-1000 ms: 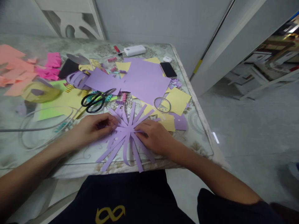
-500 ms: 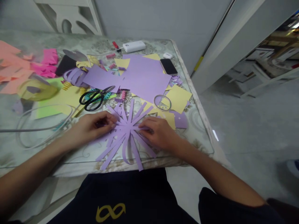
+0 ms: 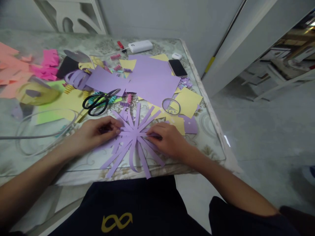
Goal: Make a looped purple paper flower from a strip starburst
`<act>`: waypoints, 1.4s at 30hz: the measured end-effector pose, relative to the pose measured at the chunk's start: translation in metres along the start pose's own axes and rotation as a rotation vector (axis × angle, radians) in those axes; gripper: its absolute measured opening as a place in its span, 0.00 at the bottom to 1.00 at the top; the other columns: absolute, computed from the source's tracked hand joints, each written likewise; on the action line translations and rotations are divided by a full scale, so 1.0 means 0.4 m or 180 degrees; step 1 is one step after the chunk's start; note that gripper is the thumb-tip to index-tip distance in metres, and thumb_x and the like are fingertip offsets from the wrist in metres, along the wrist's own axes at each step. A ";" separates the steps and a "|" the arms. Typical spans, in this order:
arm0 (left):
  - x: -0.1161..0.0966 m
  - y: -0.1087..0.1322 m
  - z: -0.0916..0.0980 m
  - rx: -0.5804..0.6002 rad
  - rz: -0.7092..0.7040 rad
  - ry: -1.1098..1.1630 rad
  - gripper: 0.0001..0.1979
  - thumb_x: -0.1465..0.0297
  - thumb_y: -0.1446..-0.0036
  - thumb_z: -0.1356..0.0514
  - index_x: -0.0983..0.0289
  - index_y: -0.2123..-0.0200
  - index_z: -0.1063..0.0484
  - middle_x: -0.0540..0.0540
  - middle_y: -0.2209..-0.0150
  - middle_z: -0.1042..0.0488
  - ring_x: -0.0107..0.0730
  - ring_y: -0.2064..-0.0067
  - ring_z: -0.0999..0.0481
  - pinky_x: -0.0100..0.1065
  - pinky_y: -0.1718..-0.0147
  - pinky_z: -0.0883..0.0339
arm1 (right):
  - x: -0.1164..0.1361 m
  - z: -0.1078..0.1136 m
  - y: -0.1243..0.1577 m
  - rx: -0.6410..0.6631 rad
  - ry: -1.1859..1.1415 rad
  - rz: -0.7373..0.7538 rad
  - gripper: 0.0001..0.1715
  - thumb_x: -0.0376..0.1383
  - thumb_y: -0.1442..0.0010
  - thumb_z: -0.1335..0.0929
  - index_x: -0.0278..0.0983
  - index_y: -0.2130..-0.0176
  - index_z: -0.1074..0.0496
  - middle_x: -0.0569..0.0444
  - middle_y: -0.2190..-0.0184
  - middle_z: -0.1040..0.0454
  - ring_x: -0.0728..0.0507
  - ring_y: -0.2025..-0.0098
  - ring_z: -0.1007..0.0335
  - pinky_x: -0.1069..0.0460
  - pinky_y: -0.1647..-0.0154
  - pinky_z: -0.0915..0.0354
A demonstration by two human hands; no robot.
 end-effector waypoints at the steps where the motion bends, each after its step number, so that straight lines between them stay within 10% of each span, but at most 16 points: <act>1: 0.000 0.000 0.000 0.0001 -0.0001 -0.0018 0.13 0.62 0.38 0.39 0.63 0.56 0.24 0.54 0.64 0.21 0.34 0.64 0.23 0.35 0.64 0.31 | 0.000 -0.001 0.000 -0.0008 -0.0007 0.0011 0.04 0.31 0.38 0.26 0.39 0.61 0.20 0.51 0.61 0.16 0.42 0.56 0.21 0.46 0.50 0.27; 42: 0.006 -0.005 -0.004 -0.0071 -0.0044 -0.0133 0.13 0.60 0.39 0.40 0.63 0.56 0.24 0.52 0.66 0.22 0.32 0.66 0.24 0.33 0.66 0.33 | -0.003 -0.013 0.013 -0.0187 0.0057 0.0280 0.06 0.27 0.39 0.26 0.36 0.60 0.21 0.50 0.61 0.17 0.41 0.57 0.21 0.46 0.52 0.26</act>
Point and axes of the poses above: each hand's wrist, its own y-axis away from the middle knuckle, its own z-axis out of the back of the hand, x = y × z, the point moved 2 cm from there along -y, towards the middle knuckle
